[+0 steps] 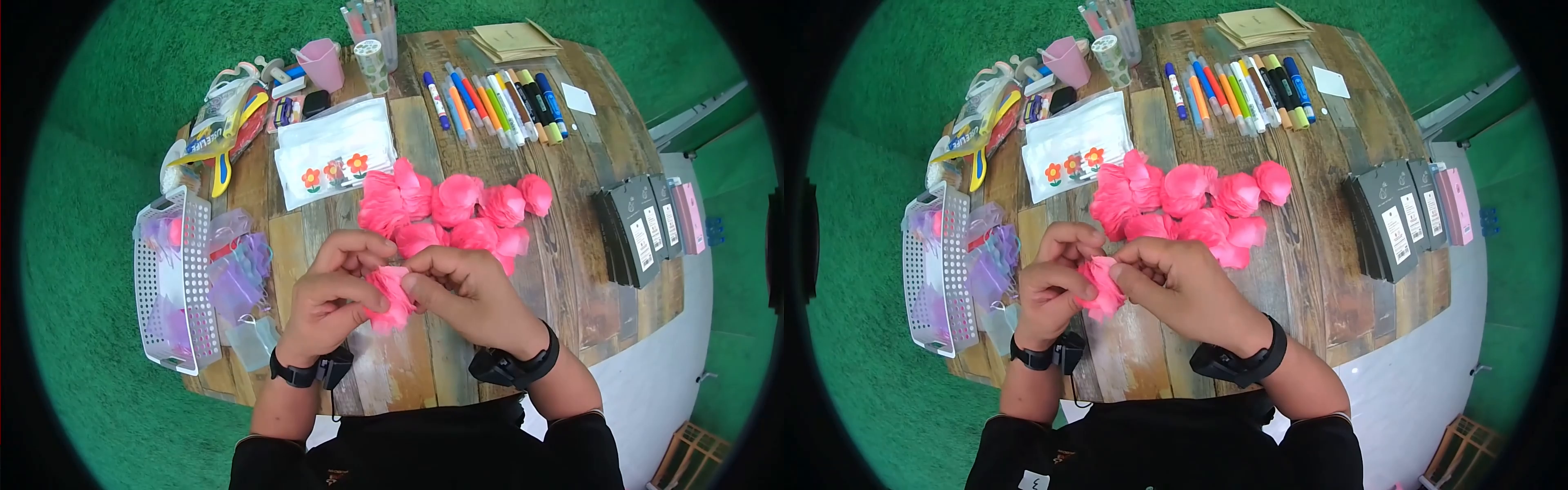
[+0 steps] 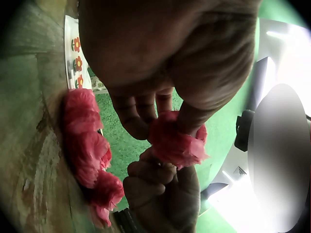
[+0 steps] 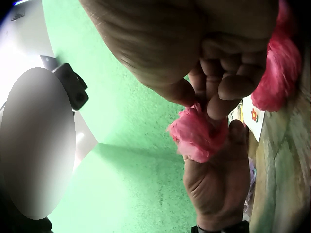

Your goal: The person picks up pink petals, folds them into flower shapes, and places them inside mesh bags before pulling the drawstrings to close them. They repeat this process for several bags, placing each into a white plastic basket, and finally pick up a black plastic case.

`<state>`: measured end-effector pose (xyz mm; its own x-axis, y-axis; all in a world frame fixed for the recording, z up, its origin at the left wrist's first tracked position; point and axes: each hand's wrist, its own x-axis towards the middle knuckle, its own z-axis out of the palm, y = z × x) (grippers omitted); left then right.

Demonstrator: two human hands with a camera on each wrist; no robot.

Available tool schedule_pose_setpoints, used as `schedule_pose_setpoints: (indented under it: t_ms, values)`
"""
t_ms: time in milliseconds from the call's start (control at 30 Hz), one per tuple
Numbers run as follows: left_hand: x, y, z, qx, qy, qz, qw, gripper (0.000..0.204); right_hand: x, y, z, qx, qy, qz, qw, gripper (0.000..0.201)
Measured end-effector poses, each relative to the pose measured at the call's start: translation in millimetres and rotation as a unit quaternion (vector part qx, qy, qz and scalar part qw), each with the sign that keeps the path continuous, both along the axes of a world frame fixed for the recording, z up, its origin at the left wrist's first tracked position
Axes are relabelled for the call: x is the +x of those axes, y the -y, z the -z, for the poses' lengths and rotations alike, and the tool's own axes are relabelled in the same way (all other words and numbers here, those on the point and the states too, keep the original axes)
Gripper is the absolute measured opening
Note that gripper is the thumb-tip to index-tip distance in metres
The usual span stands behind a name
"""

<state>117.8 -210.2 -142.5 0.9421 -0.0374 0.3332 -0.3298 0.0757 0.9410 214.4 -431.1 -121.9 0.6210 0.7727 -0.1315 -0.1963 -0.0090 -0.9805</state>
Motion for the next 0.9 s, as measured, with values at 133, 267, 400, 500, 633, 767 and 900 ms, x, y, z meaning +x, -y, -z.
schedule_pose_setpoints:
  t_ms: [133, 267, 400, 500, 633, 767, 900]
  values:
    - [0.4, -0.2, -0.3, 0.002, 0.003, -0.005, 1.0, 0.008, -1.2, -1.0, 0.1, 0.028, 0.043, 0.007, 0.999, 0.018]
    - [0.3, 0.3, -5.0, 0.039, -0.001, -0.006, 0.999, 0.009, -1.0, -2.0, 2.4, 0.043, 0.103, 0.008, 0.994, 0.018]
    - [-1.6, 2.0, -5.5, 0.07, -0.003, -0.005, 0.998, 0.009, -0.5, -0.2, 1.8, 0.024, 0.065, 0.006, 0.998, 0.017]
    - [-1.8, 1.7, -4.2, 0.068, 0.003, -0.008, 0.998, 0.01, 0.9, 0.4, 1.5, 0.001, 0.04, 0.0, 0.999, 0.015]
    - [-0.5, 2.6, -5.4, 0.06, 0.013, -0.015, 0.998, 0.012, 1.7, 1.0, 4.0, -0.013, 0.04, -0.001, 0.999, 0.015]
    - [-0.1, 1.3, -6.7, 0.074, 0.013, -0.015, 0.997, 0.013, 3.1, 0.0, 5.2, 0.031, 0.134, -0.003, 0.99, 0.017]
    - [-0.3, 1.5, -6.1, 0.093, 0.009, -0.011, 0.996, 0.013, 4.7, 2.4, 3.3, 0.011, 0.14, -0.006, 0.99, 0.018]
